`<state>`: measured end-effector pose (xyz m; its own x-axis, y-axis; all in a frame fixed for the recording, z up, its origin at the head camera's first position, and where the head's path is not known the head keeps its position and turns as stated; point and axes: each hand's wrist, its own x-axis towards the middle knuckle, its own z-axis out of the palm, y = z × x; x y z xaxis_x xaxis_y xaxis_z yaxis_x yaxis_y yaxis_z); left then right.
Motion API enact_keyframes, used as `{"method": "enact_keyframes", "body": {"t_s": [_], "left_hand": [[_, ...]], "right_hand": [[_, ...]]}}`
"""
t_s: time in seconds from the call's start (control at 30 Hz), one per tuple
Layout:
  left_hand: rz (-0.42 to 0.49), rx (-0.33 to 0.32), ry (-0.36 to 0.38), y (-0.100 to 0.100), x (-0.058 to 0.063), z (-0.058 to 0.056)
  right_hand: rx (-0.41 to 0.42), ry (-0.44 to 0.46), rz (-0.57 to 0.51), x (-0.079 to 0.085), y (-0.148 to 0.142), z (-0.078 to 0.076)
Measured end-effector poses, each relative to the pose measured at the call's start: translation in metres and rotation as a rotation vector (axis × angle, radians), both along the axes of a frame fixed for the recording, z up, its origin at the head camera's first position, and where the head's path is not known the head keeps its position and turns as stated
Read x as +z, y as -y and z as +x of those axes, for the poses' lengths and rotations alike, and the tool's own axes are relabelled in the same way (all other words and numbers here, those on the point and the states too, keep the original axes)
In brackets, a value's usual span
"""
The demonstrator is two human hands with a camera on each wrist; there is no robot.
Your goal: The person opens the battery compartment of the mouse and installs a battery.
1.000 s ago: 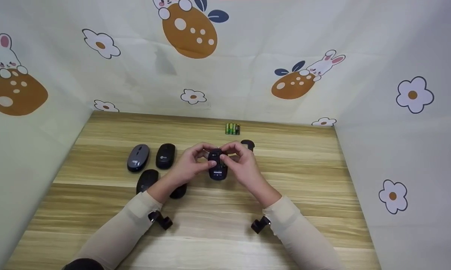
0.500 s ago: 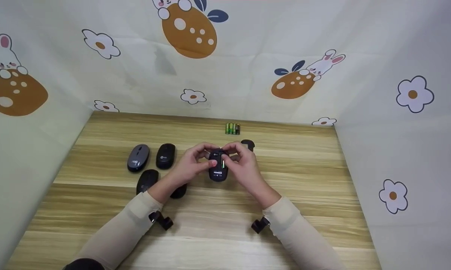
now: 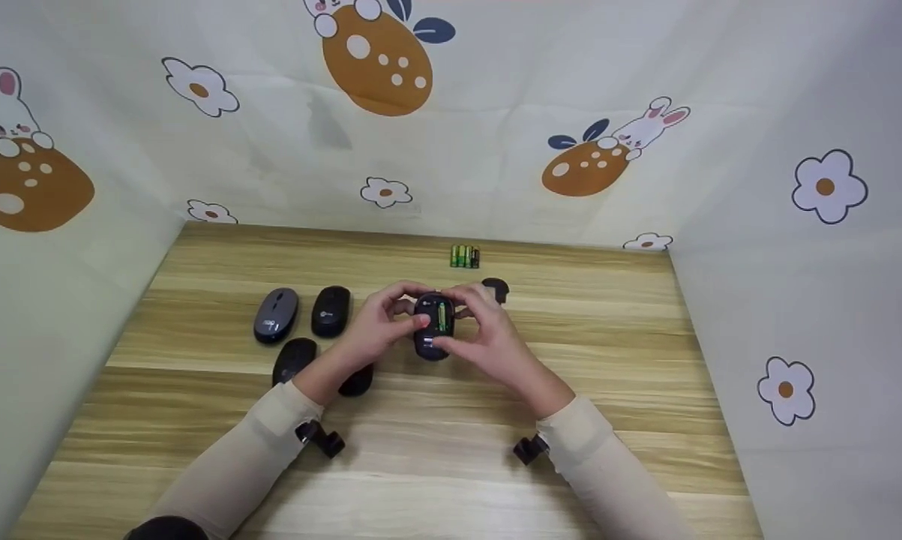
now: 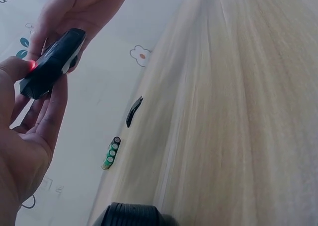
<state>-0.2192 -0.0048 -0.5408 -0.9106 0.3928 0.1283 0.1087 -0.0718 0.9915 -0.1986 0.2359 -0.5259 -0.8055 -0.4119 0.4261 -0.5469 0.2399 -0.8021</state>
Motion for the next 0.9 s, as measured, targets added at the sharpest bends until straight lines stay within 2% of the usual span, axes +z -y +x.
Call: {"method": "enact_keyframes", "body": {"t_s": [0.17,0.33,0.5,0.6,0.77,0.9], "left_hand": [[0.024,0.001,0.021,0.000,0.000,-0.001],[0.021,0.009,0.023,-0.001,-0.001,-0.001],[0.004,0.009,0.016,-0.001,0.000,-0.001],[-0.036,0.003,-0.018,-0.001,0.000,-0.002],[-0.153,-0.006,-0.118,0.002,0.000,-0.005],[-0.238,-0.066,-0.190,0.005,0.001,-0.007]], "right_hand": [[0.046,-0.023,0.115,-0.003,-0.005,0.003],[0.052,-0.084,0.226,-0.005,-0.005,0.002],[0.051,-0.130,0.248,-0.007,-0.006,0.000],[0.048,-0.127,0.225,-0.009,-0.007,-0.001],[0.029,-0.080,0.197,-0.011,-0.008,-0.003],[0.013,-0.033,0.165,-0.012,-0.010,-0.006]]}}
